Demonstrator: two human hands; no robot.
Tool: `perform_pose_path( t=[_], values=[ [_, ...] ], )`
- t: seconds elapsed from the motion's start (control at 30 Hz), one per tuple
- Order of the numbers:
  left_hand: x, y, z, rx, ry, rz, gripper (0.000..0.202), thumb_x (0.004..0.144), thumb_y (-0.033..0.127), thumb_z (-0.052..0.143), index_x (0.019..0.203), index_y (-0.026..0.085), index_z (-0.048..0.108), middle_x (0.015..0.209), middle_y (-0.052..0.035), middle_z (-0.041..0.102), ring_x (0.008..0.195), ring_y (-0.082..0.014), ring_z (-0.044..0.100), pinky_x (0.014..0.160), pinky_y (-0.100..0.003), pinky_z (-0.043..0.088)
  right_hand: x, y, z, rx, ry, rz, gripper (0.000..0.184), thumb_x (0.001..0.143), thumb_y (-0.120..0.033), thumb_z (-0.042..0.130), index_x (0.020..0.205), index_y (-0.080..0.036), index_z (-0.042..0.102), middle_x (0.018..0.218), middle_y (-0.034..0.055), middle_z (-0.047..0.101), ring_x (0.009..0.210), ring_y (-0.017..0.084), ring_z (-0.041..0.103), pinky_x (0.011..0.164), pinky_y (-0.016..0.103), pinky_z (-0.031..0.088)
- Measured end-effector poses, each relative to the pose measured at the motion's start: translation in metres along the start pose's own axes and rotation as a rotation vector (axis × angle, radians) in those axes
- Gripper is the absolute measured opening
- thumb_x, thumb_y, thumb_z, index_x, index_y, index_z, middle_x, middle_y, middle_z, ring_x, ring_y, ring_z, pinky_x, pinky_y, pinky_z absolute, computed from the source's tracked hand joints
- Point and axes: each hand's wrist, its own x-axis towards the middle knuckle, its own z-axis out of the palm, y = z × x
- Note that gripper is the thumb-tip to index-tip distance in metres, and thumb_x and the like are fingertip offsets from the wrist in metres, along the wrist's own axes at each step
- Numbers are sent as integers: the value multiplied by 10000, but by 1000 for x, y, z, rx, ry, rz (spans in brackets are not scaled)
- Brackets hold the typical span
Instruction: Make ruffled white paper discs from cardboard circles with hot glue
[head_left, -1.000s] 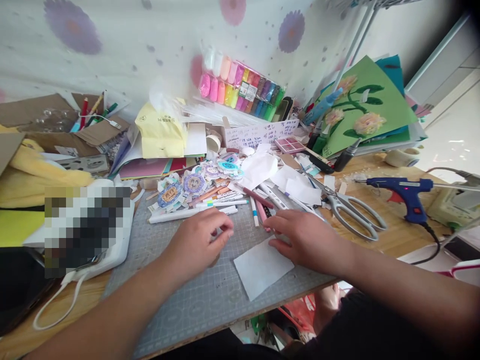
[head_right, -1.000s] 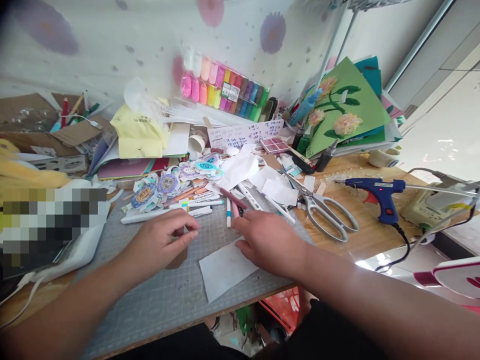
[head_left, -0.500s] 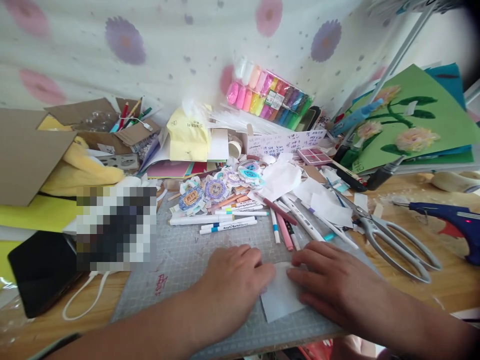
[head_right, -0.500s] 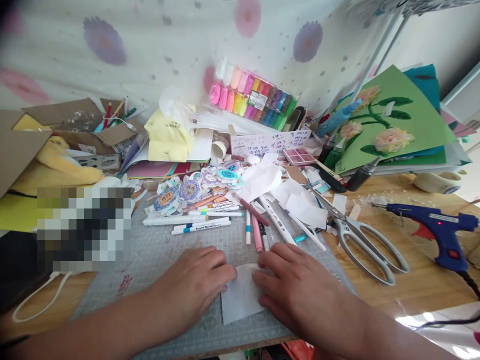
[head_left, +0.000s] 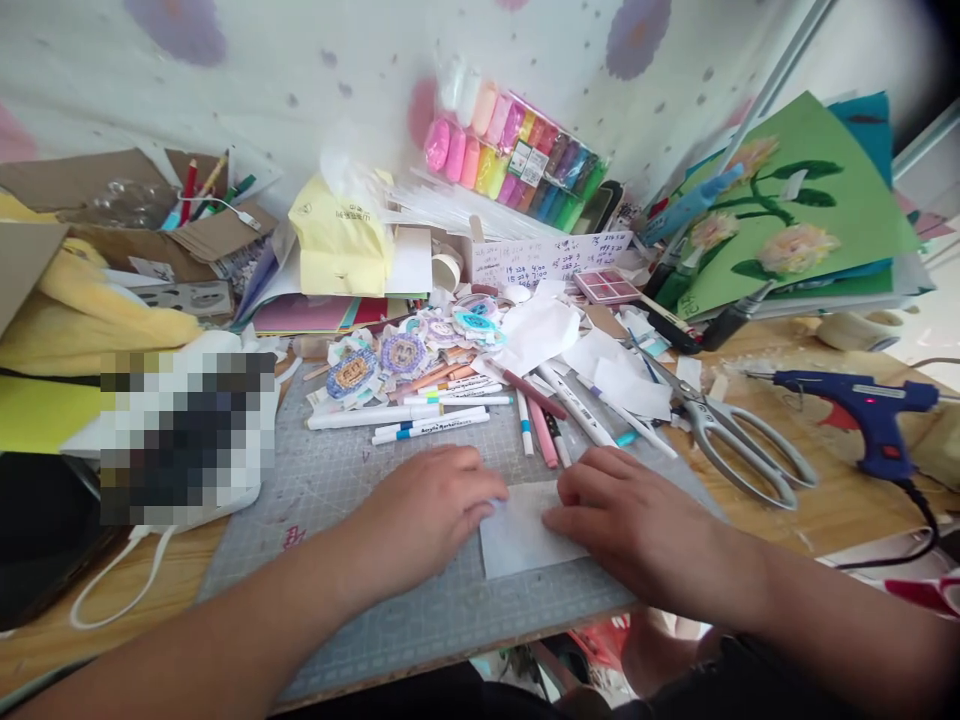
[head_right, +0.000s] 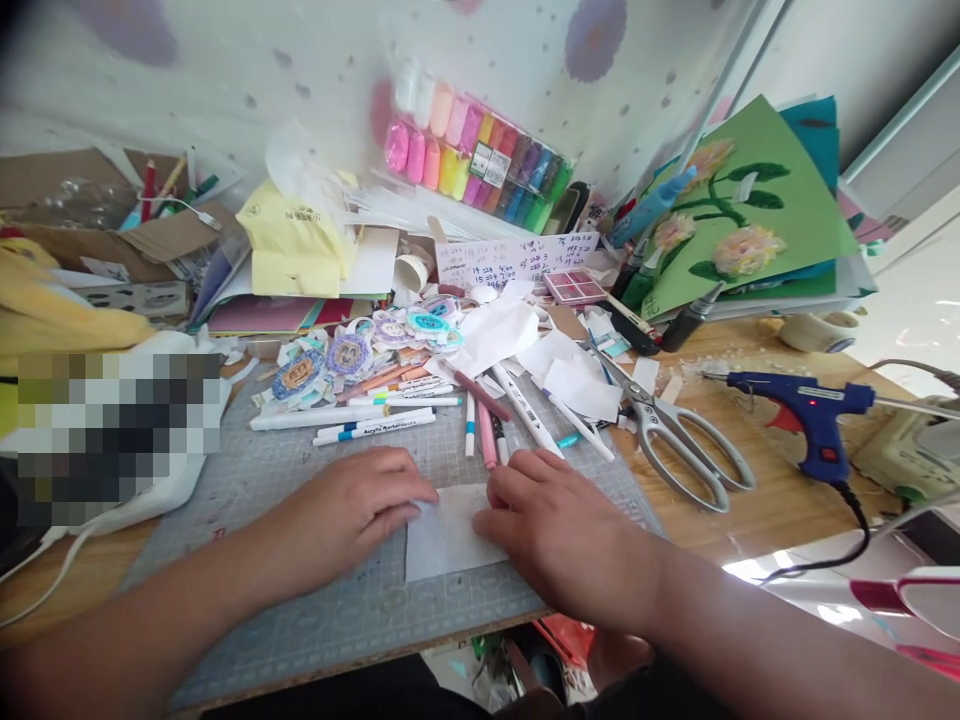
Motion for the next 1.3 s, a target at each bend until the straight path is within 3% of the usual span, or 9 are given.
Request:
perform_pose_path(
  t=[0.13,0.33,0.43,0.57,0.8,0.9,1.0,1.13,1.3],
  values=[
    [-2,-16,-21,-42,155,-191,211,891,209,420,920,228,628,911,-12,631,865,-182,576,752,-307,420,-8,19,-23,118,39,85,230,872,-116,471,935,-209,672,923,71,597,850,193,539,756,323,431],
    [-7,-28,-33,9,-38,-139,152,783,275,575,919,258,639,968,-9,604,863,-202,570,766,-326,423,-33,43,-45,30,-254,254,220,792,-268,648,1009,-237,671,961,72,620,895,243,583,798,391,462],
    [-6,-27,-29,18,-9,-128,158,790,295,578,930,255,641,990,-17,594,881,-207,570,793,-337,425,-35,41,-42,-17,-261,282,322,742,-294,700,1054,-227,655,1010,84,622,946,271,577,840,423,452],
    [-3,-15,-19,15,90,-84,206,841,332,543,1003,241,632,1047,-47,596,973,-233,552,844,-364,422,-32,35,-40,-16,-252,286,279,749,-253,681,1024,-216,650,1031,85,616,975,269,562,859,414,444],
    [-4,9,2,-8,-14,91,363,799,214,628,1141,331,590,1142,-21,584,1036,-230,521,889,-377,407,-33,30,-40,29,-200,365,301,658,-125,704,936,-183,605,975,60,624,931,243,560,805,364,444],
    [-4,8,6,1,-30,92,315,799,194,624,1094,307,619,1072,-27,601,985,-225,531,844,-363,417,-33,28,-44,191,-149,419,135,716,-96,639,793,-190,582,818,12,631,779,177,568,708,292,437],
    [-3,7,5,-6,-25,104,223,822,224,603,1033,281,647,1050,-31,593,972,-217,530,830,-347,415,-25,22,-45,473,-50,456,57,785,-183,608,743,-194,570,718,-17,592,683,137,531,643,253,420],
    [-1,6,4,-17,-19,121,168,817,209,606,971,257,655,1022,-25,590,953,-205,529,812,-324,412,1,11,-30,768,36,493,58,805,-213,573,827,-179,614,714,-16,576,665,125,514,613,237,413],
    [-1,8,3,-22,-23,114,136,790,200,628,923,222,647,1026,-26,608,950,-210,527,832,-343,408,26,1,-6,585,-21,559,54,742,-158,599,772,-185,634,643,-35,568,601,112,504,542,215,363]
  ],
)
